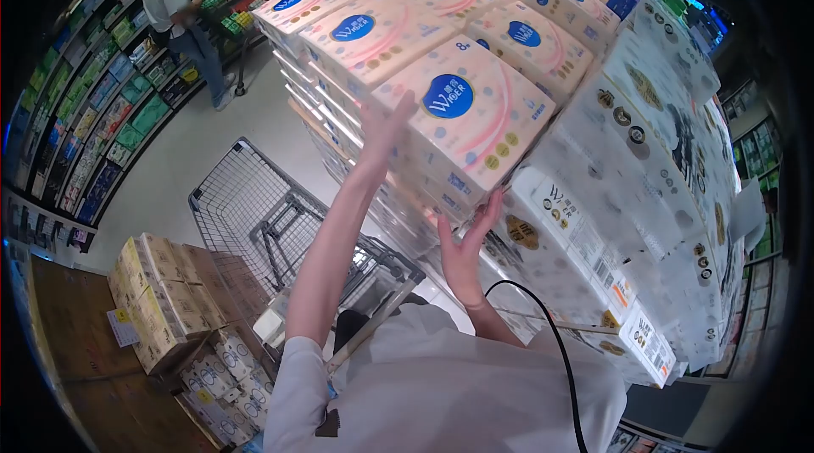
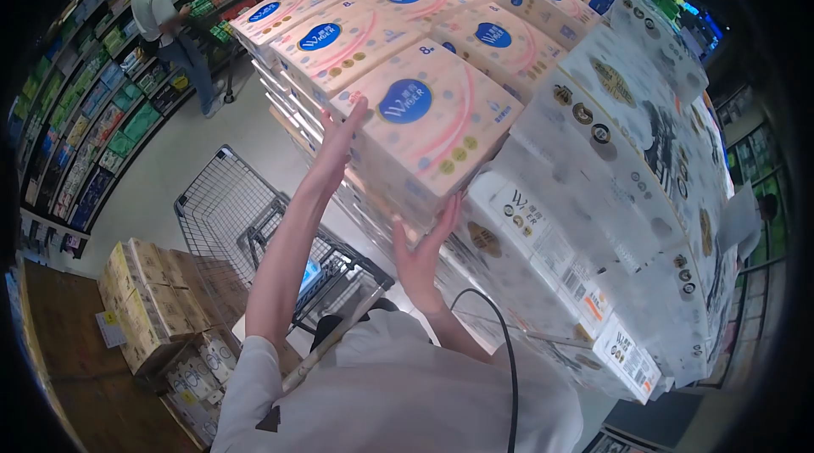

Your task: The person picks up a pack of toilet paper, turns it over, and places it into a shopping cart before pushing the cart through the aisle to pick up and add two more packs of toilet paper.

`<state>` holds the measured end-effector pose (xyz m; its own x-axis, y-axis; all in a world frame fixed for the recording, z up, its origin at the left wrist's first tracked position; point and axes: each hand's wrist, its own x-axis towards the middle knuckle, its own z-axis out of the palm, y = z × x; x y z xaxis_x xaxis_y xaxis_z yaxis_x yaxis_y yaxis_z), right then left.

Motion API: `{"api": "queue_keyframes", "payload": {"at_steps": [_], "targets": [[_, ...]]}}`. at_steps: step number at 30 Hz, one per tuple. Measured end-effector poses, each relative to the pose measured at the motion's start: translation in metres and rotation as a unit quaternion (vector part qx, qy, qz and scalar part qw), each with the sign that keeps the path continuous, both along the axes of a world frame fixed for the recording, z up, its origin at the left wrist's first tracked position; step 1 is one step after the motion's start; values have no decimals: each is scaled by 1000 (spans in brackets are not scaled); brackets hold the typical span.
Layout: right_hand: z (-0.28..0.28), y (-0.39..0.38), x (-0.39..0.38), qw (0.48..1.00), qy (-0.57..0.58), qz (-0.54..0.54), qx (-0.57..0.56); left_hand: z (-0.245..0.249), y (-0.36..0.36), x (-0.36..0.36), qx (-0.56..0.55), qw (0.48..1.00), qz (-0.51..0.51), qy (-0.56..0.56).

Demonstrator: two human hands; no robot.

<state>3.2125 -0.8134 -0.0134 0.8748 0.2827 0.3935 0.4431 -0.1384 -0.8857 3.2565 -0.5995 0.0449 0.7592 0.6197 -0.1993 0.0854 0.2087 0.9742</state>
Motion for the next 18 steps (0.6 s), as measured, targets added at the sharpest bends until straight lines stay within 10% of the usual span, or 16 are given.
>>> {"api": "queue_keyframes", "payload": {"at_steps": [18], "targets": [[-1, 18, -51, 993, 14, 115, -5, 10, 13, -35, -145, 989, 14, 9]]}}
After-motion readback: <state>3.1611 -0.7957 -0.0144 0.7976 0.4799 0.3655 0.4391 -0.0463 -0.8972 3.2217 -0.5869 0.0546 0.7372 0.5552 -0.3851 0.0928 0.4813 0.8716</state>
